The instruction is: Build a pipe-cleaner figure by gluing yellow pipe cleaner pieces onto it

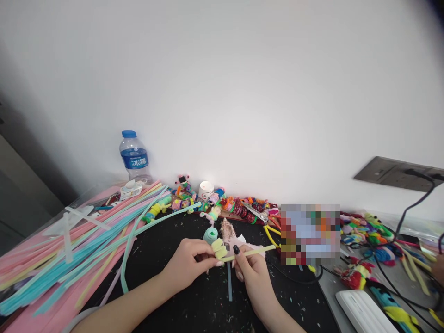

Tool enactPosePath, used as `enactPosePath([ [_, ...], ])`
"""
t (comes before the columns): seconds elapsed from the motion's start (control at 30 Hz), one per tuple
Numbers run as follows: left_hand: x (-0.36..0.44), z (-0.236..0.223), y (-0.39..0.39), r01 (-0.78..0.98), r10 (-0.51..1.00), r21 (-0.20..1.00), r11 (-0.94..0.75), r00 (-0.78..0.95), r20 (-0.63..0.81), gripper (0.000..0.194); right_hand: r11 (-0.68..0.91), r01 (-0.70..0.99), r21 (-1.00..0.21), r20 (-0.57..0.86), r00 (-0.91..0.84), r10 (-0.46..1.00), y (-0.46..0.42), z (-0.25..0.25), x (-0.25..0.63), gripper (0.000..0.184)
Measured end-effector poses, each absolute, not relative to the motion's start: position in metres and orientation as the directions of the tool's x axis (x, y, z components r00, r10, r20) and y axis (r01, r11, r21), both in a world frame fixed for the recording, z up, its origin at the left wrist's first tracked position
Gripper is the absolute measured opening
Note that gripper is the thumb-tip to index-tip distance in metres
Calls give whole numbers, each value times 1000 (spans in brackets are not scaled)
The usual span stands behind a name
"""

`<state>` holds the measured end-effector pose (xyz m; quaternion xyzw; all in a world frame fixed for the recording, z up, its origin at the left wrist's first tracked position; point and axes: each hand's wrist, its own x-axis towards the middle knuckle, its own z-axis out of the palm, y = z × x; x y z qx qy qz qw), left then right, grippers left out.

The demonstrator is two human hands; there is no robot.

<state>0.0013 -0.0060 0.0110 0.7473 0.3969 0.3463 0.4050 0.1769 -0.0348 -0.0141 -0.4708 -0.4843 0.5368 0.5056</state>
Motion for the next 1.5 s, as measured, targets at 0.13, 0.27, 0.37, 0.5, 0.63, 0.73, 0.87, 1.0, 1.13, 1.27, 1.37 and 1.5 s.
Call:
enactPosePath([
  [0.13,2,3,-5,261,910,930,-257,389,143,13,-16,-38,-999,-14,-64,998,-35,-16,178,41],
  [0.27,1,1,-5,274,926,928,-251,347,148,16,2,36,-999,0,-71,997,-36,-16,178,40],
  [0.37,0,4,-4,345,907,873,-344,364,214,18,21,112,-994,11,-86,996,-37,-13,177,40],
  [0.5,-2,7,-1,427,844,767,-479,466,267,18,35,191,-981,17,-95,995,-37,-10,177,40],
  [0.63,-5,6,1,451,777,685,-572,564,278,20,27,203,-979,7,-101,995,-37,-10,177,40],
  [0.73,-6,4,2,441,739,648,-621,605,297,22,24,213,-977,1,-106,994,-37,-11,178,40],
  [0.87,-7,2,2,417,661,571,-707,676,325,27,21,213,-977,-3,-113,994,-37,-14,179,38],
  [1.0,-7,3,0,428,601,453,-782,710,367,31,24,187,-982,2,-115,993,-35,-18,180,38],
  [1.13,-7,5,-3,424,571,408,-809,733,370,29,2,123,-992,-11,-113,994,-34,-19,180,38],
  [1.27,-6,4,-2,449,599,425,-786,721,348,22,-30,47,-998,-35,-112,993,-35,-17,179,40],
  [1.37,-6,3,-1,450,593,409,-794,724,353,23,-28,44,-999,-33,-120,992,-36,-16,178,40],
  [1.5,-8,4,0,437,544,335,-835,752,372,25,-19,54,-998,-26,-130,991,-35,-17,178,39],
])
